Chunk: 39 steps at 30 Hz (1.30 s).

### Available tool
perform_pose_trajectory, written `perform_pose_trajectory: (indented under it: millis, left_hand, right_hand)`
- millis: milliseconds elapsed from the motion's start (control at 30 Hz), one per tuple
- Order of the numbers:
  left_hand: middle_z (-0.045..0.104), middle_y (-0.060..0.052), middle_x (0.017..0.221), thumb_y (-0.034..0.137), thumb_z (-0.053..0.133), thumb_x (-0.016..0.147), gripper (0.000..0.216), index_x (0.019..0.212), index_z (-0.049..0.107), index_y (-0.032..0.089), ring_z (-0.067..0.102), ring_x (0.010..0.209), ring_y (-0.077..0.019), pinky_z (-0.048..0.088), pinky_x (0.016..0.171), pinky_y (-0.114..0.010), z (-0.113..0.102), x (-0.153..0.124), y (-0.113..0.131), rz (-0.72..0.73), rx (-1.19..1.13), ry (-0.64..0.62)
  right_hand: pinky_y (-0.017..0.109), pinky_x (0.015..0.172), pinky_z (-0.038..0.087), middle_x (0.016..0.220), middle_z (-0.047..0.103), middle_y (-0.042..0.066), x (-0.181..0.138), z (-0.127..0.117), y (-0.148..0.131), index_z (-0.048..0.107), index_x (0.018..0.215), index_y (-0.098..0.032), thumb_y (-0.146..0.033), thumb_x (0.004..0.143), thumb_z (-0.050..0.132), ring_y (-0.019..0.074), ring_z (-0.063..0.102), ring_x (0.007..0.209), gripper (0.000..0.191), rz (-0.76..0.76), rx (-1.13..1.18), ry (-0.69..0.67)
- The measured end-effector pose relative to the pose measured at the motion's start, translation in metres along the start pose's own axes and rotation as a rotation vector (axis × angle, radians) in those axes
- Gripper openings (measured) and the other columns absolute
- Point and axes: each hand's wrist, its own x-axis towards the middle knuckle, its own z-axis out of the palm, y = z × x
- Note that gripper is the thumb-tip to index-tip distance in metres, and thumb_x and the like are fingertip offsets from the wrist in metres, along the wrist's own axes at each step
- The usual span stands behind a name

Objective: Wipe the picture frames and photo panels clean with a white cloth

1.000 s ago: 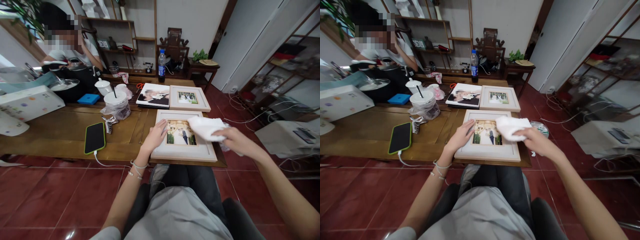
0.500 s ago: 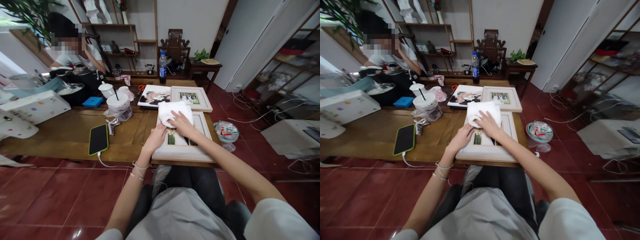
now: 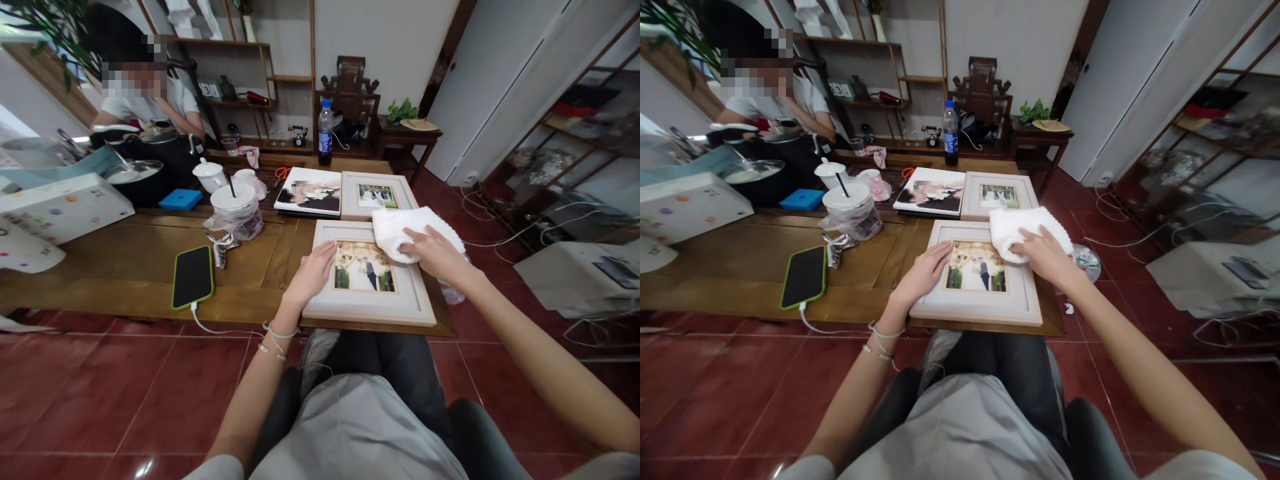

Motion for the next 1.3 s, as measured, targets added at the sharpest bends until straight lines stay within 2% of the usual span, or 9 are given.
perform_pose_trajectory:
  millis: [133,233,333,467,567,767,900,1133,1300]
  left_hand:
    - [0.046,-0.009,0.142,0.021,0.036,0.094,0.04,0.132,0.048,0.017,0.038,0.134,-0.02,0.035,0.109,-0.042,-0.001,-0.001,0.002,-0.014,-0.002,-0.007]
    - [0.046,-0.009,0.142,0.021,0.035,0.095,0.04,0.132,0.048,0.018,0.038,0.134,-0.0198,0.034,0.109,-0.043,-0.001,0.0,0.002,-0.011,0.003,-0.005]
    - [0.046,-0.009,0.142,0.021,0.035,0.094,0.04,0.132,0.048,0.018,0.038,0.134,-0.0196,0.034,0.11,-0.042,0.0,0.0,0.001,-0.008,0.002,-0.004]
    - [0.047,-0.008,0.142,0.022,0.036,0.094,0.04,0.131,0.049,0.018,0.038,0.134,-0.0199,0.033,0.11,-0.042,0.001,0.0,-0.001,-0.007,-0.001,0.001]
    - [0.046,-0.009,0.142,0.023,0.035,0.095,0.04,0.132,0.049,0.017,0.038,0.134,-0.0207,0.034,0.11,-0.043,0.001,0.0,-0.001,-0.01,0.0,0.003]
    - [0.045,-0.009,0.142,0.023,0.035,0.094,0.041,0.133,0.047,0.019,0.038,0.134,-0.0207,0.035,0.109,-0.044,0.0,0.0,-0.001,-0.011,-0.007,-0.006]
    - [0.045,-0.008,0.142,0.023,0.036,0.094,0.04,0.132,0.048,0.02,0.038,0.134,-0.0205,0.035,0.109,-0.045,0.001,0.001,-0.002,-0.024,-0.005,-0.006]
    - [0.044,-0.009,0.144,0.023,0.036,0.094,0.041,0.134,0.046,0.019,0.036,0.135,-0.0205,0.034,0.108,-0.046,0.001,0.001,-0.002,-0.026,0.014,-0.036]
    - [0.044,-0.009,0.143,0.023,0.035,0.094,0.041,0.133,0.046,0.02,0.037,0.135,-0.0204,0.035,0.108,-0.046,-0.002,0.0,0.001,-0.028,0.015,-0.034]
  right_hand:
    - [0.035,0.077,0.044,0.109,0.065,0.011,-0.017,-0.006,0.018,0.06,0.114,-0.021,0.004,0.066,0.042,0.0256,0.064,0.092,0.057,0.085,-0.003,-0.059]
    - [0.032,0.062,0.043,0.101,0.067,0.014,-0.032,-0.015,0.036,0.056,0.118,-0.015,-0.002,0.071,0.045,0.0278,0.064,0.082,0.05,0.305,-0.046,0.007]
    - [0.037,0.069,0.045,0.123,0.058,0.022,-0.037,-0.023,0.045,0.058,0.112,-0.011,-0.004,0.077,0.043,0.0317,0.061,0.095,0.039,0.438,-0.142,0.23]
    - [0.042,0.088,0.043,0.149,0.032,0.014,-0.019,-0.016,0.03,0.062,0.106,-0.015,0.002,0.076,0.04,0.0318,0.043,0.126,0.041,0.255,-0.125,0.37]
    - [0.042,0.09,0.043,0.15,0.032,0.01,0.005,0.0,0.004,0.063,0.109,-0.017,0.004,0.073,0.042,0.03,0.045,0.124,0.046,0.119,-0.021,0.285]
    - [0.047,0.102,0.029,0.123,0.059,0.016,0.028,0.017,-0.029,0.058,0.119,-0.014,-0.001,0.067,0.049,0.03,0.045,0.124,0.054,-0.039,0.037,0.106]
    - [0.045,0.101,0.028,0.103,0.065,0.013,0.005,0.001,-0.044,0.057,0.12,-0.013,-0.003,0.065,0.046,0.0271,0.057,0.102,0.057,-0.104,0.062,0.033]
    - [0.03,0.064,0.035,0.082,0.065,0.008,-0.059,-0.048,-0.092,0.055,0.122,-0.02,-0.001,0.063,0.042,0.0231,0.059,0.075,0.064,-0.079,0.207,-0.166]
    - [0.03,0.059,0.032,0.079,0.065,0.006,-0.069,-0.06,-0.1,0.052,0.124,-0.024,-0.004,0.063,0.043,0.0237,0.059,0.07,0.065,-0.047,0.28,-0.245]
